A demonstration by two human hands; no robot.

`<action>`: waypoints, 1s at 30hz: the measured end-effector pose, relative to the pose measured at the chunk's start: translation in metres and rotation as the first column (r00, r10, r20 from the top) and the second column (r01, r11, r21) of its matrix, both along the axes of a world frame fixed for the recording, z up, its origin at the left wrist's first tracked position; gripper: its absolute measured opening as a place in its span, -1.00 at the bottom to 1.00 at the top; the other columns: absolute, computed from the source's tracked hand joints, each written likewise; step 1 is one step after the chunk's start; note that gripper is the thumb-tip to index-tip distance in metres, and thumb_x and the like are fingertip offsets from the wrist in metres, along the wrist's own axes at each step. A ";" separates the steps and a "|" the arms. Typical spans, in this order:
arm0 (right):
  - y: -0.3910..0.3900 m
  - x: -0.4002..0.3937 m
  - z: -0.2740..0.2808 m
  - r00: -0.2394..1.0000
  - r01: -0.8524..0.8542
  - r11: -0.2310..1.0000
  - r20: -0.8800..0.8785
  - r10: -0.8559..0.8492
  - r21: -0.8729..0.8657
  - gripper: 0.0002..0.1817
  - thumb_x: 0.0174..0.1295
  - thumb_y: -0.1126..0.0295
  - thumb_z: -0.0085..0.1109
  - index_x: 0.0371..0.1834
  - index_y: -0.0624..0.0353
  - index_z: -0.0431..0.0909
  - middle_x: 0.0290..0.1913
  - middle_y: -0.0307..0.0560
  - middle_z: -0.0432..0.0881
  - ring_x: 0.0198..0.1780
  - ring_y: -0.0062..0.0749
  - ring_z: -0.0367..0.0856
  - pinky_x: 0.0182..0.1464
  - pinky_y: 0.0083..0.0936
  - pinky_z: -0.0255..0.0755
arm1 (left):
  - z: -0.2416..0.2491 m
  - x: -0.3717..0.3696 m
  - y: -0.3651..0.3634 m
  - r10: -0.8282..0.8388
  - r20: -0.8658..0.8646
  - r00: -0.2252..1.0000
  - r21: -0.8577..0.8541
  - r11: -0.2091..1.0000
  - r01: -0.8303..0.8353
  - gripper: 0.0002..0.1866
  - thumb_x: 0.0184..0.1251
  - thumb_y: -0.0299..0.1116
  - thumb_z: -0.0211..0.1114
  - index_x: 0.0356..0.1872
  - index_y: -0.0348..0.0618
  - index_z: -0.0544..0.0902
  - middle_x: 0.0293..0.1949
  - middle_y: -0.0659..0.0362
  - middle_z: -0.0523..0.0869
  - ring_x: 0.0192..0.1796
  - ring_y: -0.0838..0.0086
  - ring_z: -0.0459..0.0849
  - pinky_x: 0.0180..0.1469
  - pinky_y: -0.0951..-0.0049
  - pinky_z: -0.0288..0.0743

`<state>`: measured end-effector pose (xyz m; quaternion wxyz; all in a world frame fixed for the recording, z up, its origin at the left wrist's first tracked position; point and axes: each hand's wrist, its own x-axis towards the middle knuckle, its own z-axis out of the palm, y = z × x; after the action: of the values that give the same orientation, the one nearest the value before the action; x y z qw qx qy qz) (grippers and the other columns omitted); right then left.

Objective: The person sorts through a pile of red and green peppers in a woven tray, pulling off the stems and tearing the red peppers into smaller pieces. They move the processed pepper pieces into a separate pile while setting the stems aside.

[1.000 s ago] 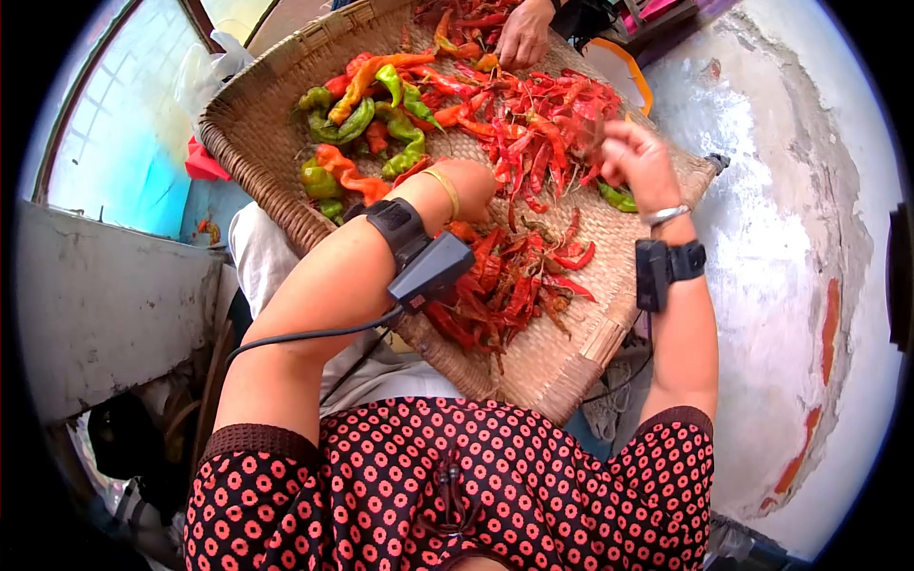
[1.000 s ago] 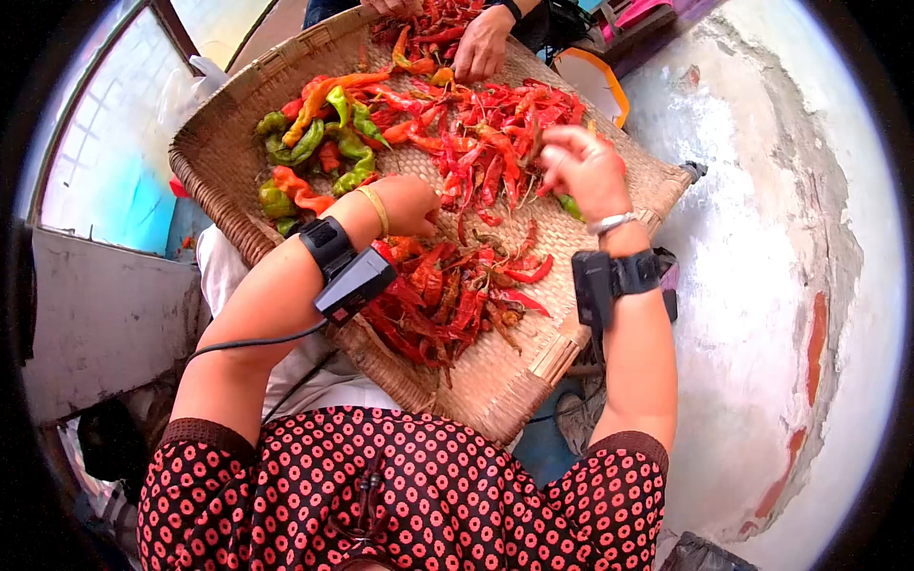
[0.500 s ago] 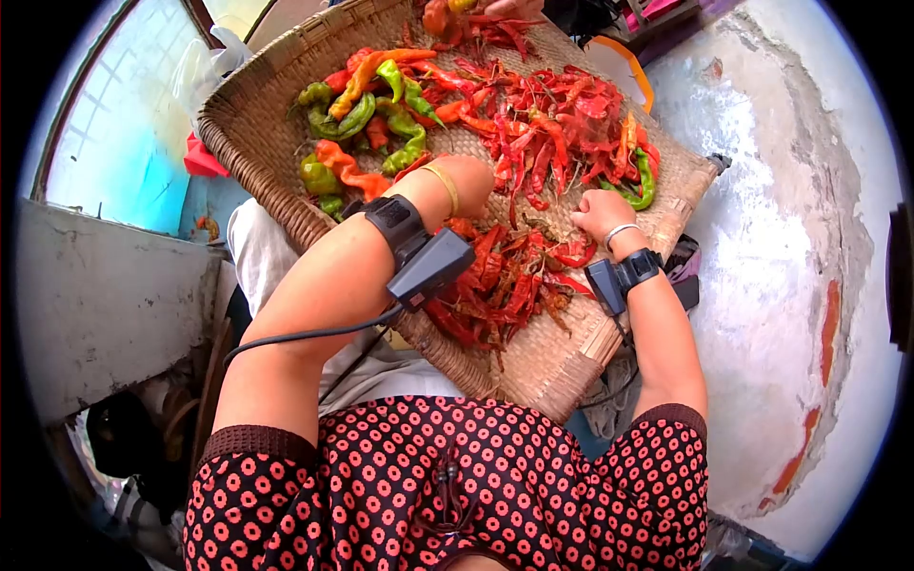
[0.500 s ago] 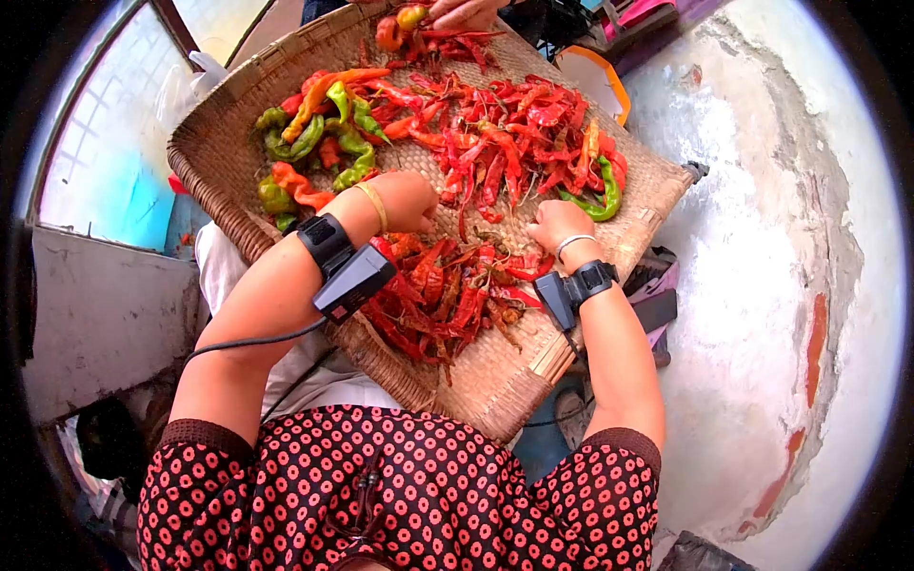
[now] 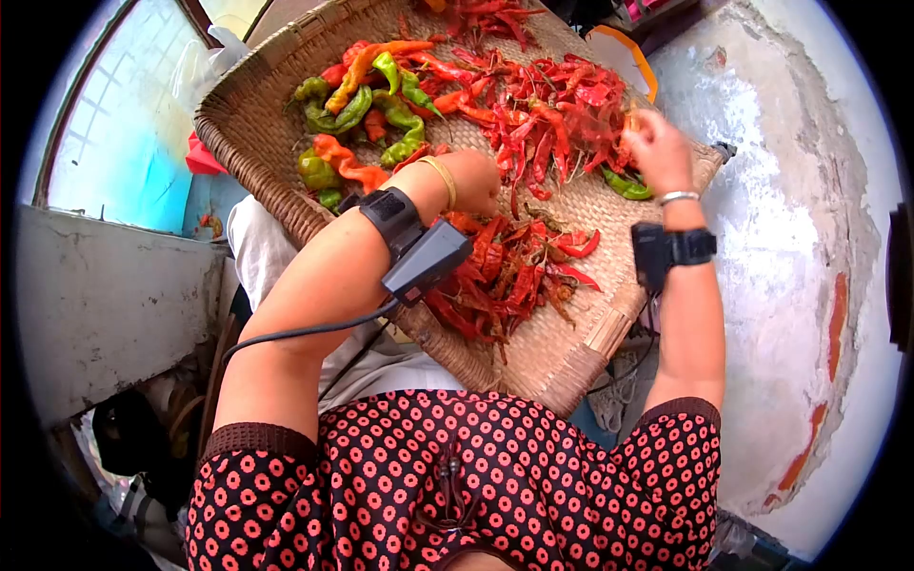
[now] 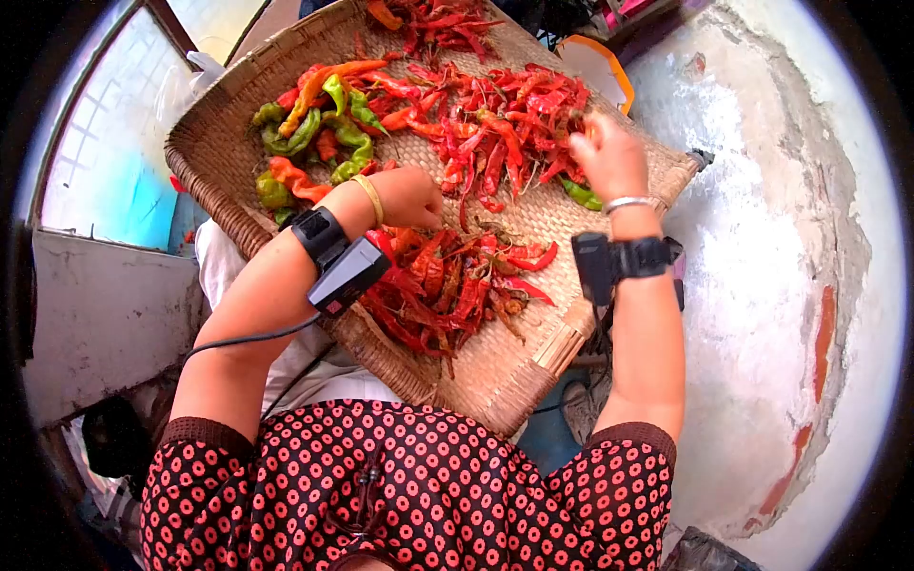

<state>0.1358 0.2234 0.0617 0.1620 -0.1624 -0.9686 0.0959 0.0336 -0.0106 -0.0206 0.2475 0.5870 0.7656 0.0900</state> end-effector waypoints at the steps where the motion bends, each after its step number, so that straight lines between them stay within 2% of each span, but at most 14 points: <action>1: -0.010 0.008 -0.005 0.991 -0.080 0.995 0.111 0.073 0.062 -0.76 -0.04 0.26 0.15 -0.31 0.12 0.52 -0.46 -0.02 0.57 -0.47 -0.20 0.54 -0.37 -0.37 0.42 | 0.002 0.001 0.000 -0.025 0.089 0.996 0.027 0.999 0.023 -0.73 -0.03 -0.14 0.23 -0.51 -0.15 0.63 -0.56 0.01 0.59 -0.43 0.18 0.57 -0.34 0.22 0.40; 3: -0.007 0.028 -0.041 0.854 -0.492 0.871 0.194 0.483 0.000 -0.77 -0.09 0.29 0.17 -0.35 0.11 0.53 -0.47 -0.03 0.57 -0.38 -0.16 0.55 -0.31 -0.35 0.42 | 0.005 0.004 0.001 -0.049 0.181 0.982 0.055 0.998 0.039 -0.72 -0.02 -0.13 0.23 -0.52 -0.16 0.63 -0.58 0.01 0.58 -0.44 0.19 0.56 -0.35 0.21 0.39; 4: -0.029 0.041 -0.036 0.818 -0.406 0.886 0.343 0.462 -0.226 -0.78 -0.11 0.30 0.19 -0.38 0.12 0.53 -0.46 -0.02 0.57 -0.39 -0.14 0.55 -0.31 -0.35 0.42 | 0.006 0.005 0.001 -0.054 0.221 0.974 0.037 0.998 0.047 -0.72 -0.01 -0.12 0.23 -0.52 -0.15 0.63 -0.58 0.02 0.58 -0.44 0.21 0.57 -0.34 0.24 0.40; 5: -0.034 0.050 -0.045 0.749 -0.422 0.861 0.425 0.507 -0.283 -0.77 -0.14 0.31 0.21 -0.38 0.13 0.53 -0.45 -0.01 0.57 -0.39 -0.15 0.54 -0.32 -0.37 0.42 | 0.006 0.008 0.000 -0.062 0.262 0.963 0.015 0.998 0.060 -0.72 0.00 -0.12 0.23 -0.52 -0.14 0.64 -0.58 0.04 0.59 -0.44 0.23 0.58 -0.33 0.26 0.41; 6: -0.045 0.059 -0.044 0.727 -0.427 0.815 0.387 0.567 -0.391 -0.76 -0.14 0.35 0.21 -0.36 0.17 0.51 -0.52 -0.04 0.53 -0.44 -0.25 0.53 -0.37 -0.45 0.40 | 0.007 0.010 -0.001 -0.067 0.265 0.962 0.008 0.998 0.068 -0.72 0.00 -0.12 0.23 -0.52 -0.14 0.64 -0.58 0.04 0.59 -0.44 0.23 0.58 -0.33 0.26 0.41; 11: -0.064 0.074 -0.051 0.690 -0.476 0.804 0.415 0.593 -0.358 -0.73 -0.18 0.33 0.21 -0.37 0.18 0.51 -0.45 0.00 0.51 -0.35 -0.15 0.50 -0.29 -0.38 0.39 | -0.005 0.017 0.003 0.001 0.109 0.994 0.048 0.999 -0.007 -0.71 -0.02 -0.09 0.26 -0.46 -0.11 0.66 -0.48 0.10 0.65 -0.34 0.21 0.60 -0.23 0.30 0.44; 15: -0.067 0.074 -0.050 0.639 -0.535 0.753 0.399 0.658 -0.384 -0.80 -0.17 0.34 0.20 -0.50 0.20 0.47 -0.49 -0.01 0.46 -0.36 -0.15 0.46 -0.32 -0.37 0.36 | 0.002 0.022 0.005 -0.063 0.077 0.995 -0.120 0.990 0.072 -0.73 -0.06 -0.16 0.28 -0.41 -0.12 0.65 -0.44 0.09 0.65 -0.33 0.20 0.60 -0.25 0.28 0.45; 17: -0.070 0.078 -0.044 0.619 -0.484 0.687 0.343 0.706 -0.542 -0.83 -0.17 0.37 0.18 -0.54 0.20 0.46 -0.51 -0.04 0.44 -0.37 -0.18 0.45 -0.33 -0.41 0.35 | 0.002 0.022 0.003 -0.068 0.104 0.992 -0.086 0.993 0.077 -0.75 -0.08 -0.20 0.28 -0.42 -0.14 0.64 -0.46 0.09 0.65 -0.35 0.22 0.60 -0.27 0.30 0.45; 18: -0.071 0.080 -0.041 0.620 -0.528 0.648 0.271 0.736 -0.549 -0.88 -0.14 0.43 0.15 -0.54 0.23 0.47 -0.54 -0.09 0.44 -0.45 -0.33 0.46 -0.40 -0.52 0.34 | 0.003 0.022 0.002 -0.078 0.130 0.988 -0.050 0.995 0.085 -0.77 -0.09 -0.24 0.28 -0.42 -0.16 0.63 -0.47 0.10 0.65 -0.36 0.24 0.61 -0.29 0.31 0.45; 19: -0.071 0.082 -0.035 0.623 -0.526 0.649 0.270 0.734 -0.550 -0.88 -0.14 0.43 0.15 -0.54 0.23 0.47 -0.54 -0.09 0.44 -0.45 -0.33 0.46 -0.40 -0.52 0.34 | 0.005 0.021 0.002 -0.081 0.130 0.988 -0.051 0.995 0.088 -0.77 -0.09 -0.24 0.28 -0.42 -0.16 0.63 -0.47 0.10 0.65 -0.36 0.24 0.61 -0.29 0.31 0.45; 21: -0.069 0.085 -0.021 0.783 -0.296 0.750 0.300 0.545 -0.591 -0.86 -0.11 0.41 0.14 -0.48 0.23 0.50 -0.54 -0.08 0.52 -0.48 -0.37 0.52 -0.40 -0.53 0.38 | 0.010 0.017 0.000 -0.053 0.325 0.944 0.015 0.999 0.051 -0.73 -0.13 -0.23 0.36 -0.43 -0.17 0.60 -0.49 0.14 0.64 -0.41 0.36 0.60 -0.34 0.39 0.44; 22: -0.066 0.089 -0.019 0.837 -0.193 0.762 0.301 0.457 -0.618 -0.88 -0.07 0.46 0.11 -0.43 0.23 0.53 -0.56 -0.15 0.54 -0.52 -0.57 0.49 -0.44 -0.64 0.36 | 0.012 0.015 0.000 -0.056 0.326 0.944 0.014 0.998 0.054 -0.73 -0.13 -0.23 0.36 -0.43 -0.17 0.60 -0.49 0.14 0.64 -0.41 0.36 0.60 -0.34 0.39 0.44; 25: -0.060 0.094 -0.010 0.940 0.054 0.421 0.189 0.284 -0.905 -0.68 0.01 0.57 0.04 -0.09 0.28 0.44 -0.54 -0.33 0.46 -0.54 -0.76 0.37 -0.49 -0.79 0.28 | 0.019 0.009 -0.003 -0.053 0.527 0.848 0.109 0.994 -0.005 -0.80 -0.03 -0.33 0.33 -0.44 -0.22 0.57 -0.52 0.22 0.61 -0.45 0.53 0.56 -0.39 0.51 0.42; 30: -0.049 0.083 0.010 0.950 -0.010 0.476 0.140 0.279 -0.879 -0.62 0.05 0.57 0.02 0.00 0.28 0.37 -0.51 -0.34 0.45 -0.55 -0.78 0.36 -0.51 -0.82 0.27 | 0.034 0.003 -0.006 0.104 0.802 0.588 0.110 0.942 -0.317 -0.91 0.13 -0.40 0.24 -0.40 -0.18 0.54 -0.54 0.33 0.54 -0.50 0.72 0.47 -0.46 0.69 0.38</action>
<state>0.2184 0.1747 0.0714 -0.0816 -0.1498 -0.8090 0.5625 0.0366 -0.0166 0.0134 0.4720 0.4175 0.6263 0.4590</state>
